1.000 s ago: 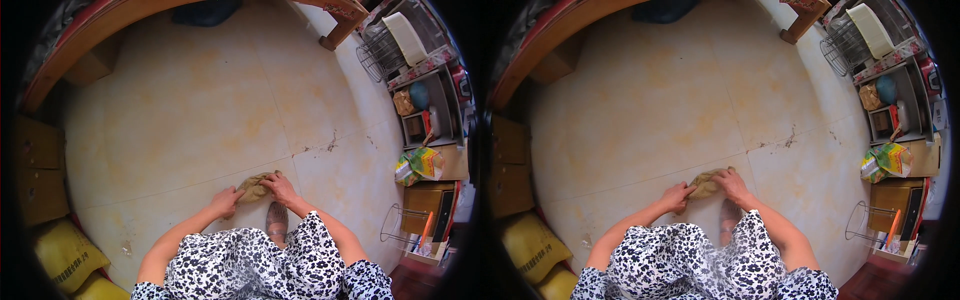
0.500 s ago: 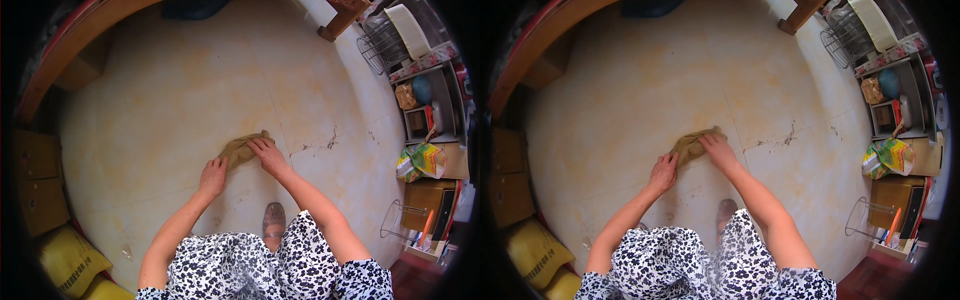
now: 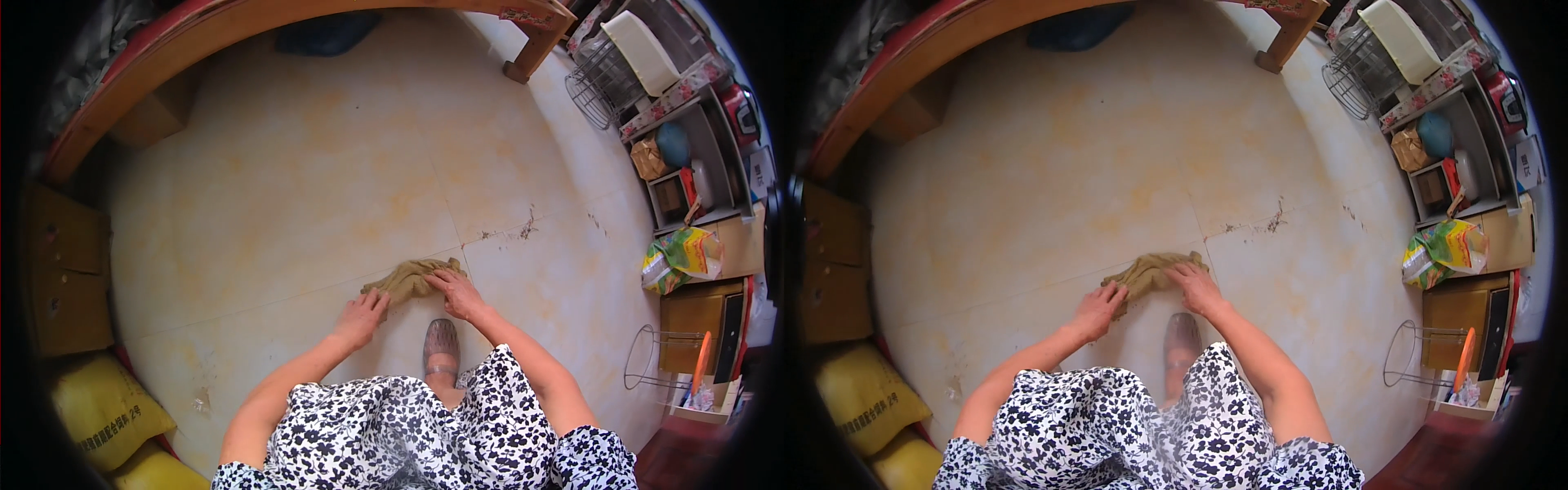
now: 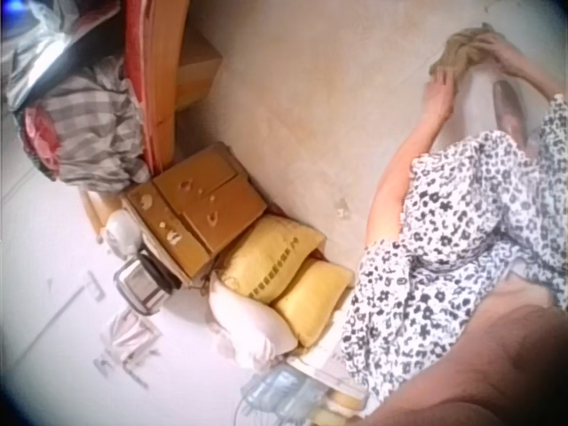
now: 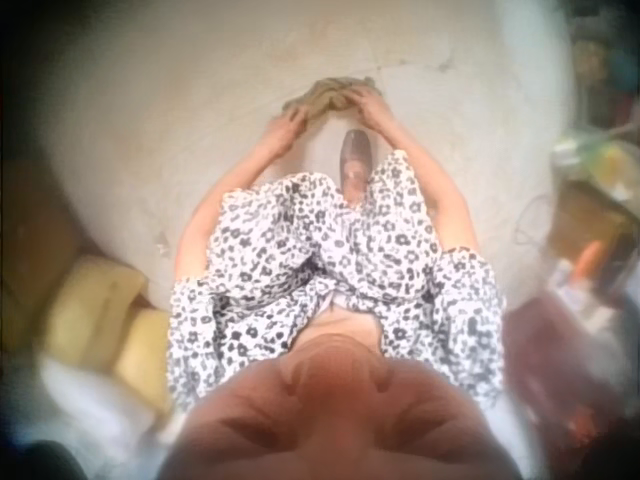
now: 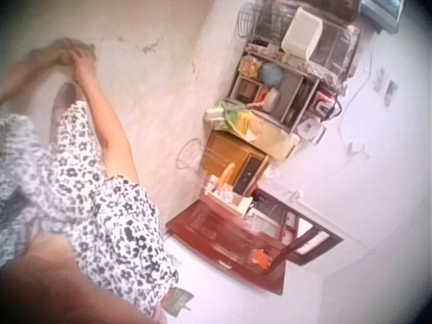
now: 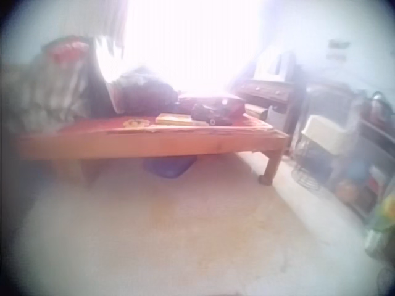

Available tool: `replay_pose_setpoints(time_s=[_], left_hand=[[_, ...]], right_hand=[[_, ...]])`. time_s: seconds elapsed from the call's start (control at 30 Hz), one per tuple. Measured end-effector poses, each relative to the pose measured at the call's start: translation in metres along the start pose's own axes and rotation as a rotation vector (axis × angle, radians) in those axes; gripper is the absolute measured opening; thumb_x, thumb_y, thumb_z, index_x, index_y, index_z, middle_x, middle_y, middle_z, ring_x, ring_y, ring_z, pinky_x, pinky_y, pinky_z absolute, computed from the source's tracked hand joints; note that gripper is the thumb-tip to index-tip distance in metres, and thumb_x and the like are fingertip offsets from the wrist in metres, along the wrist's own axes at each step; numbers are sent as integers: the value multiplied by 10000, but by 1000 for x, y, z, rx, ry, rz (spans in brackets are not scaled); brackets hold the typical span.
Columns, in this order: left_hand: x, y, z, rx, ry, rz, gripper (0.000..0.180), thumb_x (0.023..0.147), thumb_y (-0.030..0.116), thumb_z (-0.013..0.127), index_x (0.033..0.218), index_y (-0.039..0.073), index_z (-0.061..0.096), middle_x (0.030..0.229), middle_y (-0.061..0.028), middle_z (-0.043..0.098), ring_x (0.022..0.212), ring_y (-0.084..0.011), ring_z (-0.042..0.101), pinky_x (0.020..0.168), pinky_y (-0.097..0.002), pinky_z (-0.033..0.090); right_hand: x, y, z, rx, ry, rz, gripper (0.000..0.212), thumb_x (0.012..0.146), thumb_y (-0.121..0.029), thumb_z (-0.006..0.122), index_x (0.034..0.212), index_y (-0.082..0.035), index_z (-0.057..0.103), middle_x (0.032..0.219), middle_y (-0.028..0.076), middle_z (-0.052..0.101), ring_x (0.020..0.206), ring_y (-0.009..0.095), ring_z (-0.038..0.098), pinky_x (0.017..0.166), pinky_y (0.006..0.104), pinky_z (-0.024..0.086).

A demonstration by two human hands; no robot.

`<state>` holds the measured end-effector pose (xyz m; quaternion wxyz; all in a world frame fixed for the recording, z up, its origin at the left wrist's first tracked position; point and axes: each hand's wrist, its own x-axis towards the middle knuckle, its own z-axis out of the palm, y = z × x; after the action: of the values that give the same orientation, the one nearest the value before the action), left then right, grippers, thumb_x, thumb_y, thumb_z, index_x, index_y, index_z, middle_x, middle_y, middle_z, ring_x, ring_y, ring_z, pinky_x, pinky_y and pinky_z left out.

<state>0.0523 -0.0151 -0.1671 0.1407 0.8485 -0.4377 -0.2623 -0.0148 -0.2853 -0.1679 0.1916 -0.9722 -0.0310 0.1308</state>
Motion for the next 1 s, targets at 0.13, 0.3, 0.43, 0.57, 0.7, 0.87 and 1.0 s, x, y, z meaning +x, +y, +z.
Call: replay_pose_setpoints(time_s=[0.13, 0.3, 0.43, 0.57, 0.7, 0.87, 1.0], left_hand=[[-30, -18, 7, -70, 133, -96, 606, 786, 54, 559, 1362, 82, 377, 1367, -203, 405, 1181, -377, 448, 959, -433, 413], [-89, 1, -16, -272, -32, -205, 468, 822, 92, 547, 1283, 60, 470, 1258, -215, 500, 1125, -381, 490, 926, -446, 426], [-140, 87, -97, -524, 49, -224, 361, 872, 175, 563, 1190, 3, 559, 1098, -186, 627, 1039, -311, 582, 877, -392, 446], [-163, 109, -105, -760, -117, -87, 354, 885, 171, 548, 1202, 12, 547, 1069, -176, 637, 996, -281, 593, 851, -378, 453], [-158, 115, -95, -862, -193, -11, 347, 898, 166, 533, 1214, 21, 535, 1039, -166, 647, 952, -251, 603, 825, -363, 459], [-128, 86, -60, -706, -179, -12, 292, 908, 180, 509, 1174, 64, 546, 904, -146, 655, 814, -271, 615, 720, -365, 481], [-114, 73, -54, -925, -181, -71, 330, 900, 227, 550, 1168, 34, 553, 1019, -163, 659, 946, -313, 620, 805, -387, 476]], right_hand=[[-4, -32, -6, 156, 213, -96, 623, 692, 59, 551, 1287, -118, 498, 1300, 146, 492, 1218, 339, 447, 1003, 401, 392], [-31, -72, -5, 360, 161, -226, 446, 815, -70, 538, 1260, -99, 510, 1235, 174, 526, 1124, 344, 512, 951, 392, 432], [-46, -81, 0, 393, -130, -210, 384, 856, -132, 549, 1237, -98, 525, 1187, 147, 557, 1076, 323, 537, 916, 390, 446], [-47, -86, 9, 495, -197, -255, 323, 895, -202, 549, 1193, -78, 563, 1095, 143, 619, 983, 325, 588, 865, 399, 470], [-58, -56, 42, 592, -150, -154, 313, 867, -208, 569, 1144, -63, 588, 1055, 126, 643, 928, 284, 614, 842, 387, 470], [-82, -58, 20, 594, -268, -98, 321, 831, -243, 598, 1089, -53, 605, 1056, 132, 640, 938, 281, 610, 835, 389, 472], [-92, -61, 4, 617, -409, -62, 333, 802, -271, 621, 1045, -44, 619, 1058, 136, 636, 947, 279, 607, 830, 390, 474]])
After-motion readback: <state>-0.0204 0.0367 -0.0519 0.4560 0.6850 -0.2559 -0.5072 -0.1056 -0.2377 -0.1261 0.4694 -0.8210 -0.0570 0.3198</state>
